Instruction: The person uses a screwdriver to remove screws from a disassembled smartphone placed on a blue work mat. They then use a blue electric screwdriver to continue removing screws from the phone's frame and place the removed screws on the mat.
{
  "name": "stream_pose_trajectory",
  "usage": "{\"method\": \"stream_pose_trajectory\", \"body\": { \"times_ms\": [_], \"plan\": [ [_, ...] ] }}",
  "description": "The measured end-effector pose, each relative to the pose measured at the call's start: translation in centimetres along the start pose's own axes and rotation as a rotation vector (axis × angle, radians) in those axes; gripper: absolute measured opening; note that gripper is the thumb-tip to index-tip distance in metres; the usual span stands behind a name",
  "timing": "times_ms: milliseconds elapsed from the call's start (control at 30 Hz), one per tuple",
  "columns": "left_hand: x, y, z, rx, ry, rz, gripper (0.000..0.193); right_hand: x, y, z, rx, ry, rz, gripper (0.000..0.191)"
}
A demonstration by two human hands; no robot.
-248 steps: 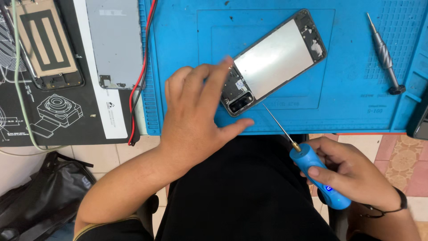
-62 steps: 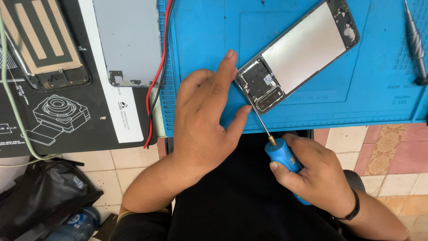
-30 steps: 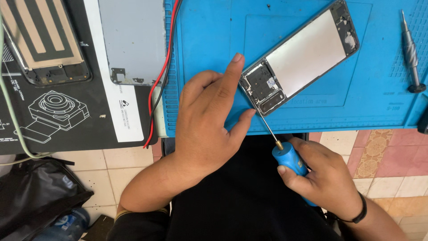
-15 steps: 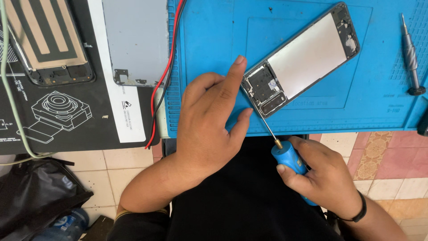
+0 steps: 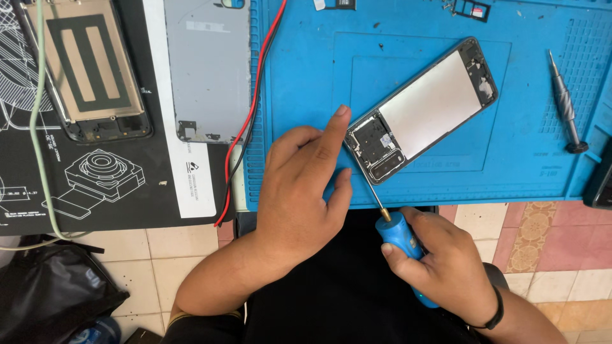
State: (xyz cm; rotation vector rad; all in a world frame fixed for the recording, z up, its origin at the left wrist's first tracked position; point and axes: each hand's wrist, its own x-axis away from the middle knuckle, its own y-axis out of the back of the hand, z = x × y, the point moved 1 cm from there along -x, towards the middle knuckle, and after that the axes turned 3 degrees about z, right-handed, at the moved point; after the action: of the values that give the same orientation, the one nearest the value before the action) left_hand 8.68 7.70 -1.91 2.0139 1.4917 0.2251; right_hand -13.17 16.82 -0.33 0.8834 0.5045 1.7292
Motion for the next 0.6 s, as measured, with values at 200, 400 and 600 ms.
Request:
{"method": "stream_pose_trajectory", "body": {
  "times_ms": [200,400,600],
  "plan": [
    [0.1,0.4,0.2,0.014,0.001,0.012,0.068,-0.1,-0.4,0.8,0.019,0.014,-0.042,0.049],
    [0.3,0.6,0.6,0.025,-0.019,-0.007,0.065,-0.3,-0.8,1.3,0.025,-0.028,-0.041,0.051],
    [0.5,0.5,0.9,0.025,-0.025,-0.014,0.063,-0.5,-1.0,1.7,0.055,-0.007,-0.041,0.051]
  ]
}}
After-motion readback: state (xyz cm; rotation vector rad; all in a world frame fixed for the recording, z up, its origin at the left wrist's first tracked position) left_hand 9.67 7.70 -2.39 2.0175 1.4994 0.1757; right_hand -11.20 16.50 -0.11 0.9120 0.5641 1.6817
